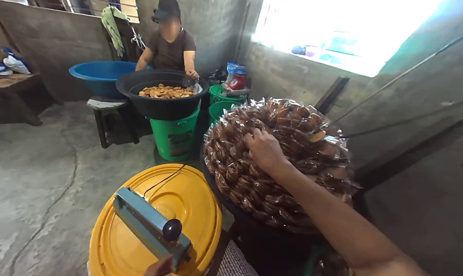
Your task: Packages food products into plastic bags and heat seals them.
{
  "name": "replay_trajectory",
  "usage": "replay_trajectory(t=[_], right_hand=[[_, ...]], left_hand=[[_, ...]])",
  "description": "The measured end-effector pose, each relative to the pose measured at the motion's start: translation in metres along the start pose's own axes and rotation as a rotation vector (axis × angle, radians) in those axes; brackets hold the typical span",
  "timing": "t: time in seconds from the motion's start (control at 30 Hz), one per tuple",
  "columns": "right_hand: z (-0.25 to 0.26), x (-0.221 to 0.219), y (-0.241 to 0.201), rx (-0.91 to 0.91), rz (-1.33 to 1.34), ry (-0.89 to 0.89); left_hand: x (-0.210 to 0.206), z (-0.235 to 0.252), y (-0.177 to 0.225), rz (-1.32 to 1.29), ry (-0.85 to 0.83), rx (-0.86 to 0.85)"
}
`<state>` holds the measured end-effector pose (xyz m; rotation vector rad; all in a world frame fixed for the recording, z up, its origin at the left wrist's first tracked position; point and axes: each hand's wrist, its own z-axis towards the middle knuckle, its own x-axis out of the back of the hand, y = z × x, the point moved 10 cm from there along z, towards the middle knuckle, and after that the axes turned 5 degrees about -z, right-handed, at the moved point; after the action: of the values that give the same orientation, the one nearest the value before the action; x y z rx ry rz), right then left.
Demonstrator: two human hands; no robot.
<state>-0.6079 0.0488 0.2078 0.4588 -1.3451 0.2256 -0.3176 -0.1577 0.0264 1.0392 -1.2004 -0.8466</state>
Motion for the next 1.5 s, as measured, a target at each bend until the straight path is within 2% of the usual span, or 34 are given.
replay_trajectory(t=[0.07, 0.13, 0.2, 0.23, 0.3, 0.37, 0.4, 0.47, 0.53, 0.57, 0.63, 0.73, 0.77, 0.8, 0.9, 1.0, 1.07, 1.13, 1.2, 1.27, 1.4, 1.43, 1.5], right_hand=[[-0.035, 0.023, 0.01, 0.011, 0.177, 0.337], [-0.084, 0.035, 0.002, 0.057, 0.355, 0.654], [-0.132, 0.016, -0.032, 0.124, 0.555, 0.773], [-0.15, -0.003, -0.055, 0.169, 0.674, 0.734], [-0.175, -0.046, -0.103, 0.249, 0.885, 0.497], [-0.185, -0.085, -0.133, 0.24, 1.078, 0.085], [-0.187, -0.105, -0.141, 0.182, 1.218, -0.16], [-0.192, -0.144, -0.154, -0.059, 1.504, -0.582], [-0.193, -0.175, -0.167, -0.317, 1.615, -0.806], [-0.189, -0.187, -0.175, -0.384, 1.592, -0.848], [-0.167, -0.201, -0.195, -0.308, 1.468, -0.768], [-0.12, -0.184, -0.23, 0.036, 1.238, -0.397], [-0.111, -0.178, -0.242, 0.16, 1.212, -0.255], [-0.104, -0.181, -0.252, 0.241, 1.196, -0.191], [-0.076, -0.196, -0.267, 0.251, 1.069, -0.309], [-0.04, -0.163, -0.269, 0.234, 1.058, -0.479], [-0.05, -0.125, -0.284, 0.458, 1.023, -0.662], [-0.079, -0.111, -0.3, 0.68, 0.702, -0.738], [-0.099, -0.126, -0.306, 0.673, 0.437, -0.725], [-0.105, -0.142, -0.306, 0.588, 0.367, -0.64], [-0.11, -0.139, -0.296, 0.573, 0.516, -0.244], [-0.11, -0.137, -0.294, 0.583, 0.553, -0.183], [-0.112, -0.137, -0.293, 0.592, 0.582, -0.178]], left_hand=[[-0.044, 0.014, 0.034, -0.172, -0.147, -0.063], [-0.088, 0.025, 0.056, -0.486, -0.315, -0.037], [-0.124, 0.037, 0.06, -0.84, -0.409, 0.09], [-0.133, 0.043, 0.053, -0.977, -0.378, 0.157], [-0.13, 0.048, 0.025, -1.15, -0.137, 0.269], [-0.114, 0.04, -0.009, -1.135, 0.074, 0.315], [-0.106, 0.032, -0.026, -1.046, 0.116, 0.327], [-0.094, 0.015, -0.053, -0.859, 0.132, 0.322], [-0.081, 0.005, -0.066, -0.684, 0.143, 0.305], [-0.072, 0.002, -0.07, -0.603, 0.183, 0.297], [-0.049, 0.002, -0.078, -0.511, 0.31, 0.299], [-0.012, 0.005, -0.092, -0.399, 0.536, 0.343], [-0.002, 0.007, -0.097, -0.373, 0.576, 0.367], [0.007, 0.01, -0.104, -0.353, 0.597, 0.403], [0.026, 0.018, -0.122, -0.37, 0.614, 0.454], [0.047, 0.03, -0.127, -0.388, 0.6, 0.442], [0.056, 0.039, -0.125, -0.418, 0.579, 0.417], [0.06, 0.047, -0.123, -0.435, 0.571, 0.377], [0.061, 0.05, -0.124, -0.443, 0.568, 0.363], [0.062, 0.048, -0.13, -0.464, 0.58, 0.4], [0.061, 0.03, -0.153, -0.578, 0.659, 0.532], [0.061, 0.027, -0.158, -0.617, 0.674, 0.558], [0.059, 0.023, -0.162, -0.682, 0.696, 0.59]])
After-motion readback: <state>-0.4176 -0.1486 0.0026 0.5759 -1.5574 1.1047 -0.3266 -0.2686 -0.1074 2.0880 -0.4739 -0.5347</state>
